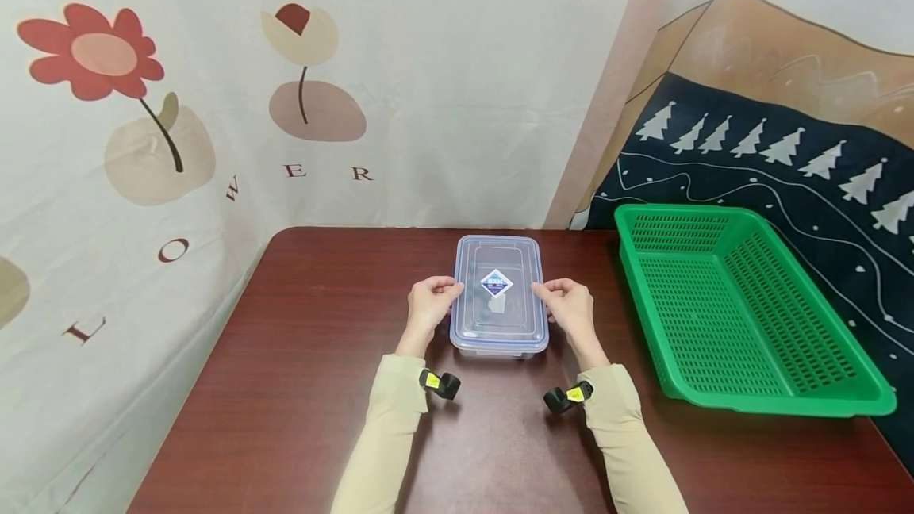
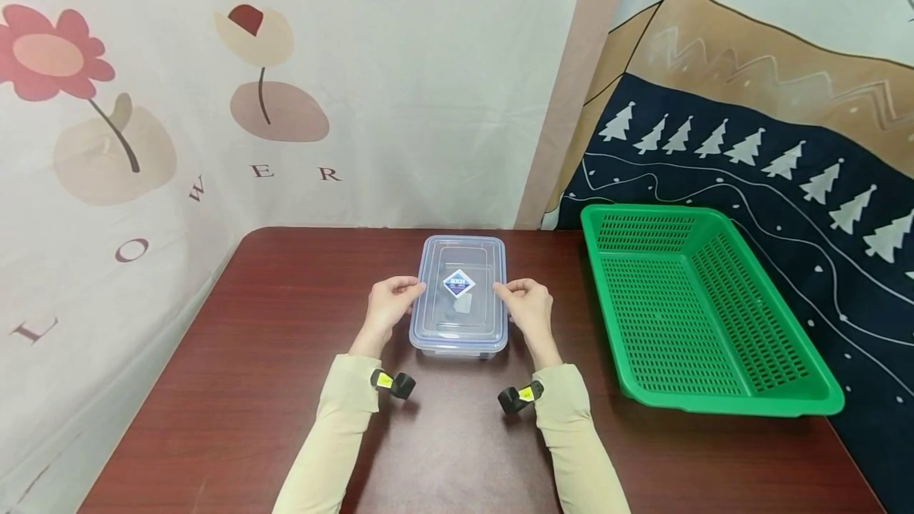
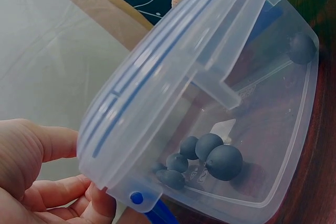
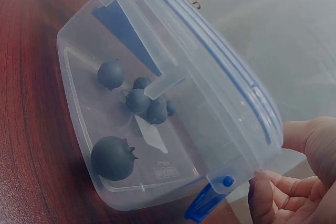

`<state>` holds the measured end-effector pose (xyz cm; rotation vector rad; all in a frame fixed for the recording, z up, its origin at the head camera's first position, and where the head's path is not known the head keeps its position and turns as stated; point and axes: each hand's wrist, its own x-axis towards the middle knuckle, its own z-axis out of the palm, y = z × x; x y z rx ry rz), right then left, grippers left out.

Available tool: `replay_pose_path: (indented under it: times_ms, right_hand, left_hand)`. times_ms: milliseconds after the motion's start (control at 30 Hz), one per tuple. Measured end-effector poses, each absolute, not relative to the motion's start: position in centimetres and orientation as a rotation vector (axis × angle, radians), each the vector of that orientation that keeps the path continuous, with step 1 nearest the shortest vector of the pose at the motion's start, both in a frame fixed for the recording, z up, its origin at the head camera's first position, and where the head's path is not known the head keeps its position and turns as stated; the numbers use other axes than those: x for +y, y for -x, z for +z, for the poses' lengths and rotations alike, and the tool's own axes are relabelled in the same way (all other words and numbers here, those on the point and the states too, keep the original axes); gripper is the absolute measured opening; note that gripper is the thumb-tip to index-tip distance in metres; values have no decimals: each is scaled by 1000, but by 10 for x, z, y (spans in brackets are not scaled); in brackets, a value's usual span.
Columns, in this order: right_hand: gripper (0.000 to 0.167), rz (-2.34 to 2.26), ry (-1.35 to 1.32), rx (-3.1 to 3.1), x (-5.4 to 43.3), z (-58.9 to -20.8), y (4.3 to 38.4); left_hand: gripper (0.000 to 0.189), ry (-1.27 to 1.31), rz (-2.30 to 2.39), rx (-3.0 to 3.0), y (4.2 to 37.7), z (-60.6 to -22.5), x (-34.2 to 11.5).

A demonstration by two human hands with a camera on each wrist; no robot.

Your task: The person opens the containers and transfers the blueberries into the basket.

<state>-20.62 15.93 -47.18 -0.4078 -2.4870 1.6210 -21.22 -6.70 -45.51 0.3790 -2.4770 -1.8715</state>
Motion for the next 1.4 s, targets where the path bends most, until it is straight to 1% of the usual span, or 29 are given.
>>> replay_pose_path:
  times_ms: [67,300,600,767,967,1400]
  right_hand:
    - [41,1615,398,-2486,160,-473,207]
    - [31,1631,409,-2485,157,-458,201]
    - [31,1729,414,-2463,155,-442,199]
    - [31,1886,397,-2386,154,-438,198]
    - [22,2116,375,-2240,147,-434,197]
    - [19,2190,277,-2238,117,-429,192]
  left_hand:
    - [26,-383,-1875,-2475,212,-455,-67]
    - [27,-368,-1900,-2448,213,-453,-67]
    - [27,-342,-2037,-2337,213,-446,-72]
    - [27,-368,-2206,-2235,213,-442,-78]
    - [29,-415,-2345,-2137,210,-438,-89]
    - [32,-425,-2370,-2100,197,-429,-125]
